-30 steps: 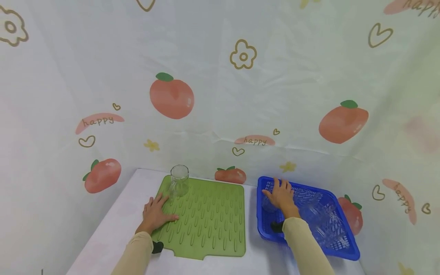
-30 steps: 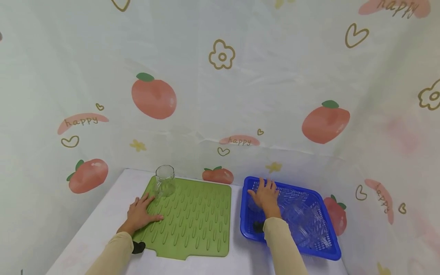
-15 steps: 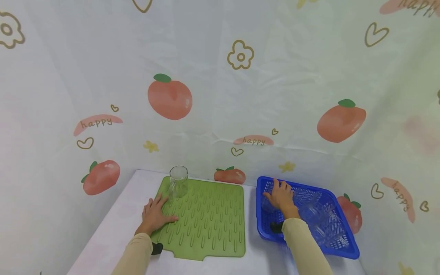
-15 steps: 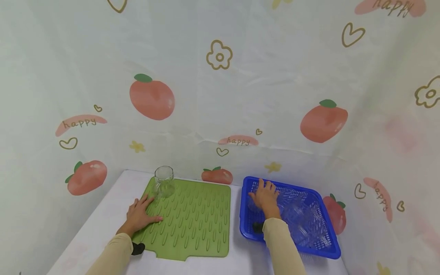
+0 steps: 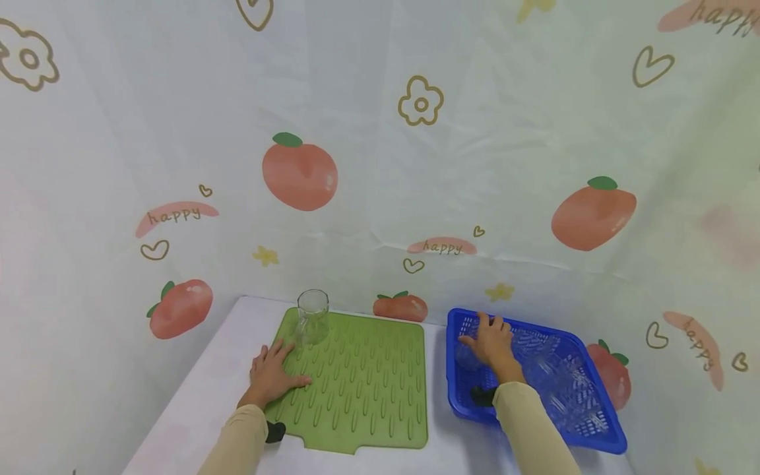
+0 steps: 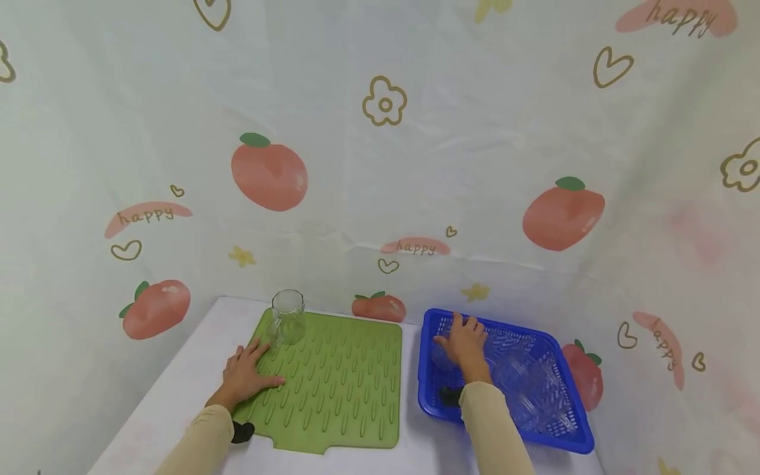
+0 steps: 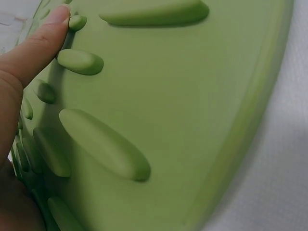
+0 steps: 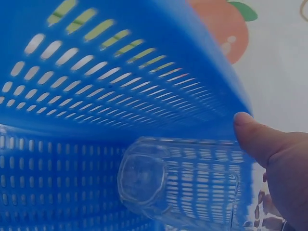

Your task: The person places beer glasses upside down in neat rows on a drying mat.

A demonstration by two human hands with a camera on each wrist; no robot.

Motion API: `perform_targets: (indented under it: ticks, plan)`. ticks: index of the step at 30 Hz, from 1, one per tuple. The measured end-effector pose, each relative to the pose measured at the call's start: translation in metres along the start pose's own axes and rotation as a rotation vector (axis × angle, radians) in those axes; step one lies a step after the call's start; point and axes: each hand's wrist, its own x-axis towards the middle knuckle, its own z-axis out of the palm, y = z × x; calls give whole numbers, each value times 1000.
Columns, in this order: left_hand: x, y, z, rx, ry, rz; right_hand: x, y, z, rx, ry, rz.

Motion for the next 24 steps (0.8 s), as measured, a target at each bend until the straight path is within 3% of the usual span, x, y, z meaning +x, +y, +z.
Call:
perform_targets:
  ticks: [5,14,24]
  plan:
    - [-1,1,-1,-8,8,2,-1,0,-6,-5,33,-38]
    - [-4,3,-1,-2,4,4,-10,0,-14,70,23,-19]
    - [-4,3,-2,-3,10,1,-16,-3,-26,88,72,-39]
